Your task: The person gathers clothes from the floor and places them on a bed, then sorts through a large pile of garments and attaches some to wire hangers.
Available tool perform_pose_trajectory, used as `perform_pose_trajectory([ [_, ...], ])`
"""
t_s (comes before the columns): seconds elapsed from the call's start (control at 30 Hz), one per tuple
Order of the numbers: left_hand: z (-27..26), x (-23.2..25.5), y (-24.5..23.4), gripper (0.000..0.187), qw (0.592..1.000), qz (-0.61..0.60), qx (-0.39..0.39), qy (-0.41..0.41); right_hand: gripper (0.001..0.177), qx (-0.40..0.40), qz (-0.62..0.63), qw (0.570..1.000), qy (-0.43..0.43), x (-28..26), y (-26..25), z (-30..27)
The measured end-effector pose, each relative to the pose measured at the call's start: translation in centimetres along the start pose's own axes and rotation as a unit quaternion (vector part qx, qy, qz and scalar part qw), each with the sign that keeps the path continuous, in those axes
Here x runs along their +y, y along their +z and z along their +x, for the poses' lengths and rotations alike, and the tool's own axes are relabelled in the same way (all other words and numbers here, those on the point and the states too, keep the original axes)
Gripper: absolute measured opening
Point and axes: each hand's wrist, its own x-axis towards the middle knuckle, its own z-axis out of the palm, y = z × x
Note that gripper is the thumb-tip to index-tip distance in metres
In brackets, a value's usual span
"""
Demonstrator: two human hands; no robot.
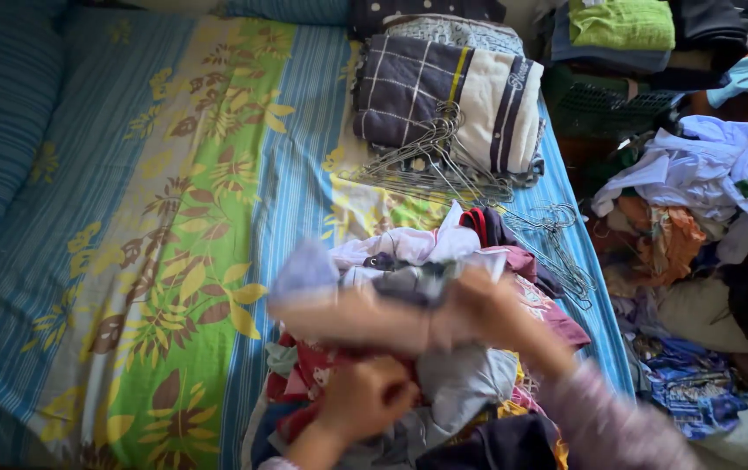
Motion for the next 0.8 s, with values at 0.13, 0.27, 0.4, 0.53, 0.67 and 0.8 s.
perform_pose_trajectory([
  [0.13, 0.2, 0.0, -2.8, 0.042, 0.954, 0.107, 0.28, 0.031, 0.018, -0.338, -0.609, 0.609, 0.38, -8.7, 3.1, -0.8],
  [0.27, 2.9, 3.3, -4.6, 0.071, 0.91, 0.151, 0.38, 0.066, 0.019, -0.296, -0.6, 0.605, 0.431, -8.6, 4.5, 2.3],
  [0.4, 5.2, 5.4, -3.8, 0.064, 0.934, 0.087, 0.345, 0.011, 0.02, -0.39, -0.579, 0.573, 0.429, -8.4, 6.0, 3.5],
  [0.53, 5.7, 3.6, -1.6, 0.023, 0.952, -0.067, 0.264, -0.139, 0.025, -0.437, -0.606, 0.439, 0.499, -7.7, 7.2, 4.0],
  [0.67, 4.9, 2.0, -0.2, 0.022, 0.945, -0.125, 0.274, -0.126, 0.041, -0.377, -0.755, 0.386, 0.372, -5.1, 5.5, 6.1],
  [0.8, 3.0, 2.1, 1.0, 0.02, 0.948, -0.104, 0.301, 0.007, 0.075, -0.474, -0.756, 0.313, 0.325, -2.2, 0.0, 3.4],
])
